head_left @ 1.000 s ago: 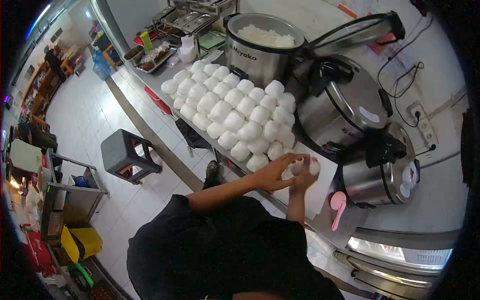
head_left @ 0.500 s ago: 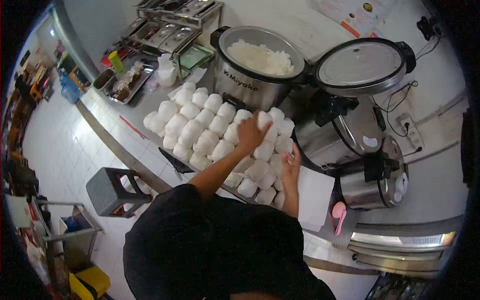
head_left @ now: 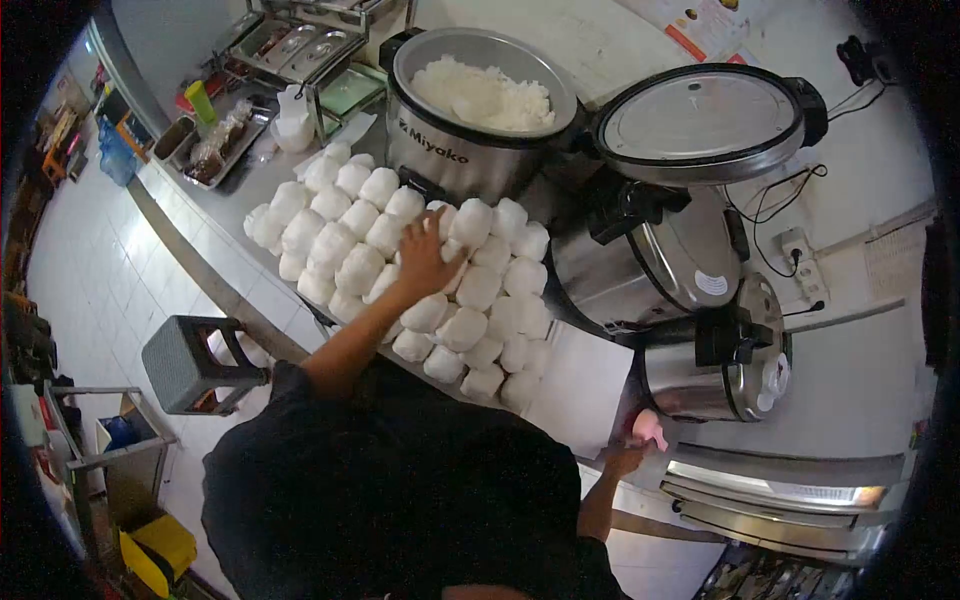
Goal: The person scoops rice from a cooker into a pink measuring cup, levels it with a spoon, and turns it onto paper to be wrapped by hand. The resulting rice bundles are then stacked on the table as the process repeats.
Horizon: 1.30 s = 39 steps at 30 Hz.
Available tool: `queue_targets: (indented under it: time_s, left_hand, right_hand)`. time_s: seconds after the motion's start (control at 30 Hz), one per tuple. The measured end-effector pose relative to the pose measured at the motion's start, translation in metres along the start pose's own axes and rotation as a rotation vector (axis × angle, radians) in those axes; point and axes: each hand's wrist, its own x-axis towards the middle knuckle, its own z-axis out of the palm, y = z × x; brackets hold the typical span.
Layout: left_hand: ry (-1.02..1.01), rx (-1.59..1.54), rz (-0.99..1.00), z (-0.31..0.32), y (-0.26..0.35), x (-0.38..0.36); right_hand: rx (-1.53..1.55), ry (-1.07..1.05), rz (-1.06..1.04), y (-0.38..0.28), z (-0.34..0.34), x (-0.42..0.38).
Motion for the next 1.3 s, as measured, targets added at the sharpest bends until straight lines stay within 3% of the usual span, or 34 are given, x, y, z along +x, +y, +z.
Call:
queue_targets:
  time_s: [0.07,0.17,0.33,0.43,0.57,0.67,0.73,0.8,0.83,0.9,0.97,1.0,1.03,1.13,1.2,1.23,1.27,1.3]
  left_hand:
    - [-0.043,-0.065,-0.014,-0.032,-0.009,0.0]
    - [0.01,-0.147,0.098,-0.044,-0.042,0.004]
    - [-0.158,-0.1,0.168,-0.086,-0.037,0.019]
    - [-0.208,-0.115,0.171,-0.094,-0.032,0.026]
    - [-0.263,-0.189,0.137,-0.088,-0.038,0.023]
    - [-0.315,-0.188,0.143,-0.095,-0.041,0.031]
    - [-0.324,-0.209,0.104,-0.102,-0.043,0.039]
    - [-0.221,-0.219,0.126,-0.106,-0.055,0.052]
    - [-0.168,-0.22,0.14,-0.109,-0.065,0.061]
    - [-0.091,-0.244,0.083,-0.113,-0.077,0.082]
    - [-0.038,-0.335,0.004,-0.114,-0.088,0.113]
    - [-0.046,-0.347,-0.052,-0.111,-0.091,0.127]
    - [0.024,-0.368,0.094,-0.103,-0.099,0.143]
    - [-0.017,-0.244,0.223,-0.081,-0.111,0.185]
    - [-0.046,-0.291,0.237,-0.084,-0.092,0.196]
    - [-0.052,-0.268,0.243,-0.082,-0.088,0.199]
    - [-0.039,-0.309,0.247,-0.078,-0.084,0.2]
    - [-0.027,-0.352,0.248,-0.072,-0.081,0.198]
  right_hand:
    - [0.059,0.088,-0.001,-0.004,-0.012,0.012]
    - [-0.199,0.02,-0.124,0.012,-0.002,0.061]
    - [-0.54,0.081,-0.641,0.027,0.006,0.116]
    - [-0.252,-0.258,-0.35,0.027,0.014,0.116]
    - [0.008,-0.199,-0.809,0.037,0.01,0.097]
    - [0.096,-0.457,-0.711,0.061,0.024,0.092]
    - [0.078,-0.524,-0.34,0.031,-0.025,0.057]
    - [0.11,-0.213,-0.664,0.032,-0.029,0.055]
    - [0.212,-0.182,-0.801,0.007,-0.053,0.058]
    - [0.124,-0.111,-0.653,-0.08,-0.137,0.04]
    - [0.509,0.044,-0.898,-0.185,-0.224,0.024]
    - [0.684,0.013,-0.933,-0.23,-0.256,0.019]
    - [0.718,-0.011,-0.966,-0.264,-0.275,0.018]
    - [0.649,-0.092,-1.13,-0.369,-0.306,0.01]
    - [0.633,-0.181,-1.23,-0.485,-0.352,0.0]
    - [0.613,-0.11,-1.261,-0.538,-0.363,-0.009]
    - [0.372,-0.22,-1.222,-0.585,-0.378,-0.013]
    - [0.331,-0.103,-1.315,-0.626,-0.363,-0.006]
